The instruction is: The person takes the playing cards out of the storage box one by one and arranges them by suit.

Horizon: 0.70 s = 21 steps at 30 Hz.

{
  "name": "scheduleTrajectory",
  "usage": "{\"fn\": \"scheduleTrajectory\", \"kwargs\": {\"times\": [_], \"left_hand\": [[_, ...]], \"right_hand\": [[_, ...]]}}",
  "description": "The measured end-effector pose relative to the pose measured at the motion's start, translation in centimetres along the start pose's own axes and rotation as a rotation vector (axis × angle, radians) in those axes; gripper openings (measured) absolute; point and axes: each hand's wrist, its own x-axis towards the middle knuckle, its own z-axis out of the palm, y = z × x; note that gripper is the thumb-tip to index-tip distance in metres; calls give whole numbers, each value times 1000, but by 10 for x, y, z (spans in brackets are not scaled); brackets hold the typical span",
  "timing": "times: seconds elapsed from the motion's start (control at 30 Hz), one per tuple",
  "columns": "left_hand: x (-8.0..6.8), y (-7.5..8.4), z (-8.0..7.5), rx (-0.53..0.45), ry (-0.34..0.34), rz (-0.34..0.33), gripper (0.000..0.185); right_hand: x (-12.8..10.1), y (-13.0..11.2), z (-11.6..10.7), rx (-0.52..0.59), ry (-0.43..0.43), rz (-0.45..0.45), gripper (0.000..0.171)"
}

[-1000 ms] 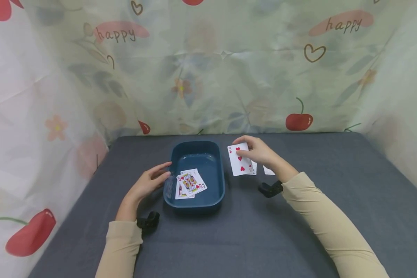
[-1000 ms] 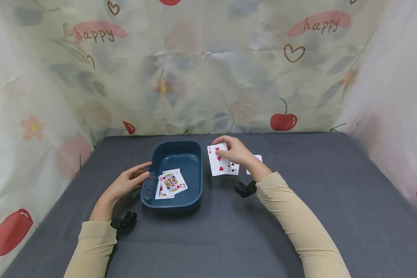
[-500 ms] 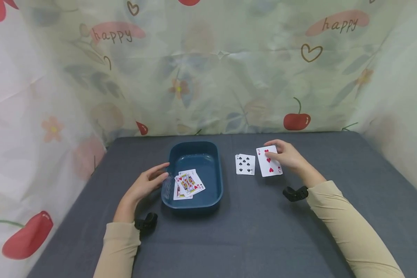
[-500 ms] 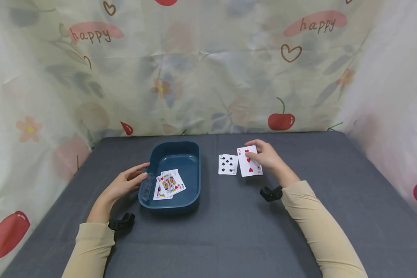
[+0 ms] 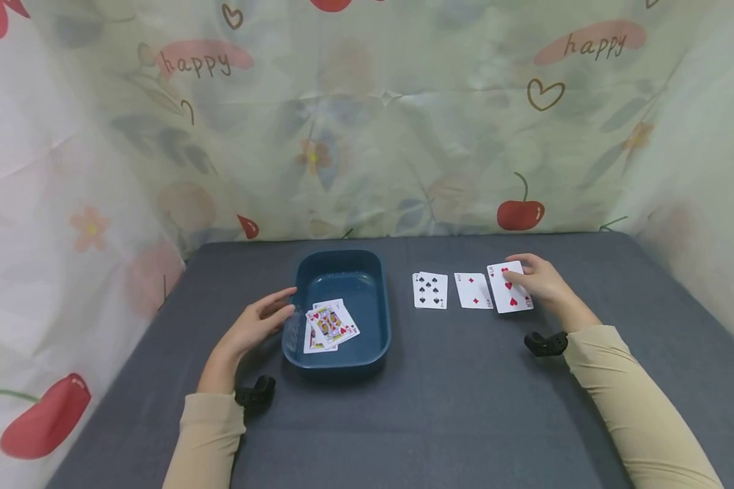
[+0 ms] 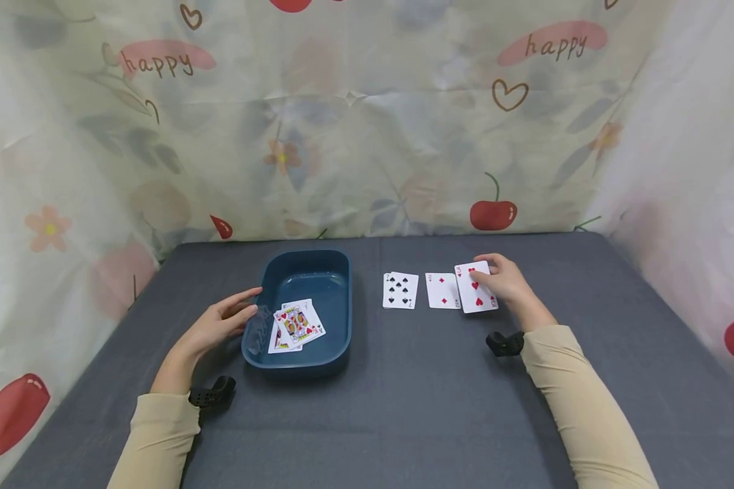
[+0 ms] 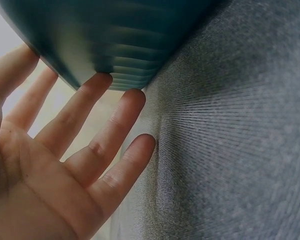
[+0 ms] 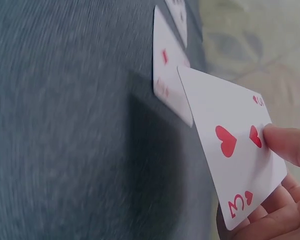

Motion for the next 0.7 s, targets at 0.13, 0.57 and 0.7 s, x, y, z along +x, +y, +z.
{"fn": "scheduleTrajectory", "kwargs": {"times": [0.13,0.57,0.7], "left_hand": [[0,0,0,-1,1,-4,55],[0,0,-1,14,2,-2,56],[-1,0,0,10,4,2,56]], "right_hand": [[3,10,-4,-5,10,29,56],[20,26,-10,-15,13,77,59],[24,26,-9,-29,11,93,59]]}}
